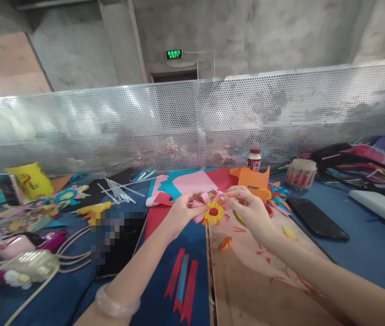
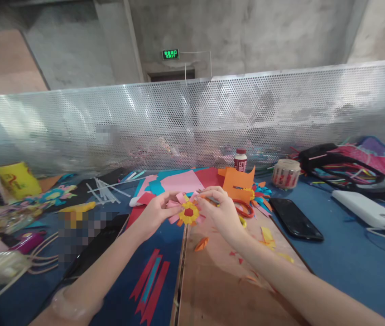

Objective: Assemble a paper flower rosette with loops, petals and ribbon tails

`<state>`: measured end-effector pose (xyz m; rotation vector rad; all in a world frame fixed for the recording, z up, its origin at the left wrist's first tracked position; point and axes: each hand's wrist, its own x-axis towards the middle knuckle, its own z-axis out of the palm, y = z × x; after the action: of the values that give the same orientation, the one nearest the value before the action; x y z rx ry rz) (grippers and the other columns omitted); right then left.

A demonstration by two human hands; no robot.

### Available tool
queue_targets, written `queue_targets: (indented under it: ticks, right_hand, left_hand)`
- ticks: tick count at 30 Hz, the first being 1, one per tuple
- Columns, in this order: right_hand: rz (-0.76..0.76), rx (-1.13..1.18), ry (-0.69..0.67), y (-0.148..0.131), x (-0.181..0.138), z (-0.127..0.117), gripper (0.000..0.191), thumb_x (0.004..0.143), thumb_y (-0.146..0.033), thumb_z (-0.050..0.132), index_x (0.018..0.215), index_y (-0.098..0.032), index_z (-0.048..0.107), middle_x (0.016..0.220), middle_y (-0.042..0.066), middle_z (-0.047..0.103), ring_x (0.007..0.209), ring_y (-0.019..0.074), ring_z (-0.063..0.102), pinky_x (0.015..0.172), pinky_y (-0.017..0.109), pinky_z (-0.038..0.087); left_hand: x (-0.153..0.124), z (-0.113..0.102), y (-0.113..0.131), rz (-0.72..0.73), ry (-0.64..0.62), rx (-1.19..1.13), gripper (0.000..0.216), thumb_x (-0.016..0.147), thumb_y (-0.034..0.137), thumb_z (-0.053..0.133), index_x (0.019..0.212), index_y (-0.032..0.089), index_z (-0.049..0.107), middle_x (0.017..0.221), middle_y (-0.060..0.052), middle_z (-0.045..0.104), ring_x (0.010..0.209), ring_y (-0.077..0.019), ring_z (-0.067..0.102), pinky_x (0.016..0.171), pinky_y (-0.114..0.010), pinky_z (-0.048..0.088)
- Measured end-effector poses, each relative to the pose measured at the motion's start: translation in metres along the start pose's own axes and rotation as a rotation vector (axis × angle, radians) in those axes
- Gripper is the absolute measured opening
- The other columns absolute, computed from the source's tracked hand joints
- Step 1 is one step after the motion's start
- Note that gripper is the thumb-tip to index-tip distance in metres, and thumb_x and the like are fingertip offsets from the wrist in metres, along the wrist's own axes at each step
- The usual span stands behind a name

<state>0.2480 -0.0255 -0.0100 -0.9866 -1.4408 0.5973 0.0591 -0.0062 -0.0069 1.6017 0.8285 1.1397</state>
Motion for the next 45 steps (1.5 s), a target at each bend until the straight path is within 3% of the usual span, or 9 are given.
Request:
queue_targets:
  ticks: [5,13,18,25,33,40,45]
  right_hand:
    - [0.014,0.053,0.018,-0.001,-0.001,0.001,0.016,0.075,-0.036,0.062,0.072,-0.020,0.063,0.087,0.003,0.061,0.085,0.0179,0.059,0.079,0.032,0.045]
    - [-0.001,0.039,0.019,-0.003,-0.007,0.000,0.012,0.076,-0.034,0.064,0.074,-0.022,0.066,0.087,0.002,0.062,0.090,0.0185,0.056,0.086,0.034,0.040]
    - [0.115,0.141,-0.006,-0.002,-0.006,0.001,0.018,0.074,-0.038,0.065,0.075,-0.020,0.067,0.091,0.005,0.062,0.090,0.0204,0.058,0.083,0.035,0.043]
    - [0.305,0.327,-0.032,-0.004,-0.007,0.004,0.022,0.070,-0.039,0.068,0.069,-0.018,0.065,0.078,0.004,0.065,0.075,0.0169,0.059,0.070,0.030,0.044]
    - [0.379,0.374,-0.015,-0.002,-0.007,0.004,0.019,0.069,-0.036,0.069,0.068,-0.017,0.066,0.074,0.002,0.064,0.068,0.0139,0.055,0.063,0.026,0.039]
    - [0.404,0.409,-0.060,0.006,-0.005,0.000,0.016,0.069,-0.033,0.066,0.075,-0.018,0.068,0.079,0.004,0.067,0.074,0.0177,0.058,0.066,0.029,0.042]
    - [0.374,0.360,-0.056,0.010,-0.002,-0.001,0.018,0.069,-0.033,0.065,0.074,-0.016,0.070,0.084,0.006,0.069,0.083,0.0201,0.058,0.076,0.030,0.041]
  left_hand:
    - [0.000,0.000,0.002,-0.012,-0.019,-0.019,0.040,0.068,0.018,0.071,0.107,0.018,0.061,0.101,-0.006,0.067,0.095,-0.0212,0.061,0.082,-0.031,0.048]
    - [-0.001,0.002,0.005,0.010,-0.032,-0.013,0.037,0.069,0.020,0.070,0.106,0.018,0.062,0.101,-0.006,0.067,0.093,-0.0212,0.061,0.080,-0.030,0.047]
    - [-0.001,0.002,0.006,0.000,-0.010,0.001,0.035,0.070,0.017,0.068,0.104,0.018,0.062,0.098,-0.005,0.066,0.093,-0.0217,0.061,0.078,-0.030,0.048]
    - [-0.002,0.006,0.003,0.003,0.003,0.014,0.033,0.071,0.020,0.069,0.103,0.017,0.061,0.091,-0.004,0.066,0.086,-0.0188,0.060,0.076,-0.029,0.048]
    - [-0.002,0.008,0.004,-0.008,0.019,0.013,0.031,0.071,0.020,0.068,0.102,0.016,0.061,0.089,-0.003,0.064,0.081,-0.0156,0.059,0.071,-0.025,0.047]
    - [-0.002,0.008,0.003,-0.019,0.037,0.029,0.028,0.070,0.018,0.067,0.097,0.015,0.062,0.079,-0.001,0.062,0.072,-0.0134,0.057,0.064,-0.022,0.045]
    - [-0.001,0.007,0.001,-0.033,0.050,0.027,0.031,0.070,0.019,0.067,0.100,0.015,0.061,0.089,-0.004,0.065,0.079,-0.0161,0.059,0.068,-0.024,0.046]
